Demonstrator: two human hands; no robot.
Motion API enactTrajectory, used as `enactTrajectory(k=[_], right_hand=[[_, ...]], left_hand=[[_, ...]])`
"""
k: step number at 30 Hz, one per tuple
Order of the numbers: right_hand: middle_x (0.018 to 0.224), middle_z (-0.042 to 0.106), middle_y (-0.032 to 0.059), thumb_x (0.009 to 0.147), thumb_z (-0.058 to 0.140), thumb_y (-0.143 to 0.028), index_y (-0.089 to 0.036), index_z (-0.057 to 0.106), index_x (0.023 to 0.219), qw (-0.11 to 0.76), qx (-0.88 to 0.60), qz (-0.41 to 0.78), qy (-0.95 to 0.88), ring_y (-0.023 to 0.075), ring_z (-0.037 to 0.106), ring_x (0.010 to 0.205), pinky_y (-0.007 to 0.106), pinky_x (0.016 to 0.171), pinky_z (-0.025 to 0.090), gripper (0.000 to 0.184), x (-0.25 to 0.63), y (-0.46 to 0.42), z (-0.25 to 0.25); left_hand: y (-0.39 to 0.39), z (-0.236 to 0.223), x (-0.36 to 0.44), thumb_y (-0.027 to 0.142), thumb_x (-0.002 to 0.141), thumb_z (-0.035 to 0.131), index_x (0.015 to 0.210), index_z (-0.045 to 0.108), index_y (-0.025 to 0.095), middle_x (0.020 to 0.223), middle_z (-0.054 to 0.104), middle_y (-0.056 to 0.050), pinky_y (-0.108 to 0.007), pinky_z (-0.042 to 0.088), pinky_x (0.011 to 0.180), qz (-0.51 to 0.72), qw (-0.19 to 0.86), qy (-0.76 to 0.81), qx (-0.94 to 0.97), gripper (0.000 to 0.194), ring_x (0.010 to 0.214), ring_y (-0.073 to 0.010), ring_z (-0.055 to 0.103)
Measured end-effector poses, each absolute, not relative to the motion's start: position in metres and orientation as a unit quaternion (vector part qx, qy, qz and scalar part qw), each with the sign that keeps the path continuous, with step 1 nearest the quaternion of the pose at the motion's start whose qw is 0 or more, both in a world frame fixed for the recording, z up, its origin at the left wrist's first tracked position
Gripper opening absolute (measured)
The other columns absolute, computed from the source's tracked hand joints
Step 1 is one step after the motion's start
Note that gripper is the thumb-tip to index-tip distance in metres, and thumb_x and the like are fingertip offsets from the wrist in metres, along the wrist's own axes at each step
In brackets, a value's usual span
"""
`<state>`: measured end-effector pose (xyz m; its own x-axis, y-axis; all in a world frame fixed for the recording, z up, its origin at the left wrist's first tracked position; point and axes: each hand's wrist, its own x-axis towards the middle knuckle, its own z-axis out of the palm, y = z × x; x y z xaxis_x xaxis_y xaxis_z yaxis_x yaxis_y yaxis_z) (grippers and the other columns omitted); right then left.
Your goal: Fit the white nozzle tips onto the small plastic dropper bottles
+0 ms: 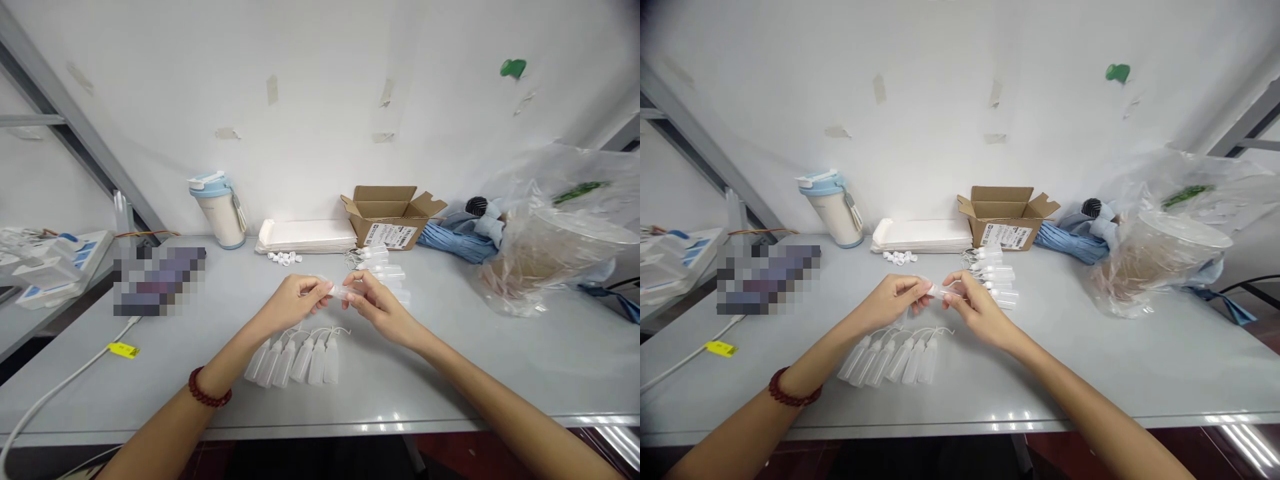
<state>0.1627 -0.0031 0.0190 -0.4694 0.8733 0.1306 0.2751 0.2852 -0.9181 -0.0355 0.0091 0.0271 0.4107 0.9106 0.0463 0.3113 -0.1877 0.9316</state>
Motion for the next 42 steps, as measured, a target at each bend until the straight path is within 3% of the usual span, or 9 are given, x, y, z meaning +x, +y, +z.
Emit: enactTrajectory(k=[10,18,25,32,39,42], right_hand=[[0.075,0.056,-0.0015,0.091,0.043,-0.041,-0.022,0.038,0.1,0.333,-0.39,0.483,-0.71,0.0094,0.035,0.055,0.024,0.053,0.031,0.022,0.1649,-0.0002,0.0148],[0.073,0.054,-0.0024,0.091,0.042,-0.044,-0.023,0.037,0.1,0.331,-0.385,0.491,-0.707,0.0096,0.035,0.055,0.025,0.054,0.03,0.024,0.1642,-0.0013,0.0175],[0.072,0.052,-0.0034,0.091,0.042,-0.041,-0.023,0.036,0.099,0.33,-0.383,0.493,-0.708,0.0095,0.033,0.054,0.024,0.054,0.028,0.021,0.1645,-0.0012,0.0176],[0.073,0.055,-0.0013,0.093,0.04,-0.036,-0.022,0.037,0.101,0.319,-0.393,0.427,-0.749,0.0113,0.039,0.059,0.026,0.058,0.031,0.017,0.1642,-0.0027,0.0181],[0.071,0.048,-0.0023,0.093,0.038,-0.041,-0.023,0.036,0.101,0.323,-0.376,0.464,-0.734,0.0122,0.039,0.061,0.027,0.06,0.032,0.021,0.1655,-0.0014,0.0165],[0.071,0.048,-0.0025,0.093,0.038,-0.042,-0.023,0.036,0.101,0.322,-0.375,0.454,-0.741,0.0123,0.039,0.061,0.027,0.061,0.032,0.021,0.1648,-0.002,0.0156]], left_hand=[[0.0058,0.0344,-0.0356,0.036,0.082,0.056,0.088,0.067,0.017,0.091,0.064,-0.004,-0.024,0.048,0.065,0.342,0.464,0.385,0.721,0.022,0.074,-0.0143,0.055],[0.0089,0.0284,-0.0368,0.046,0.085,0.051,0.073,0.064,0.015,0.073,0.064,-0.004,-0.025,0.047,0.06,0.321,0.464,0.434,0.703,0.035,0.063,-0.0138,0.056],[0.0072,0.0332,-0.0364,0.037,0.084,0.055,0.089,0.067,0.017,0.09,0.064,-0.004,-0.023,0.047,0.063,0.338,0.464,0.384,0.723,0.023,0.078,-0.0153,0.056],[0.0072,0.0299,-0.0359,0.045,0.086,0.049,0.072,0.064,0.013,0.072,0.064,-0.004,-0.024,0.046,0.059,0.3,0.466,0.428,0.714,0.038,0.062,-0.0126,0.055],[0.005,0.0317,-0.0369,0.034,0.081,0.06,0.087,0.07,0.018,0.094,0.069,-0.003,-0.023,0.046,0.069,0.334,0.4,0.409,0.749,0.02,0.082,-0.0162,0.06],[0.0048,0.0316,-0.0361,0.037,0.084,0.055,0.081,0.07,0.017,0.086,0.07,-0.003,-0.023,0.045,0.065,0.332,0.395,0.415,0.749,0.025,0.08,-0.0165,0.06]])
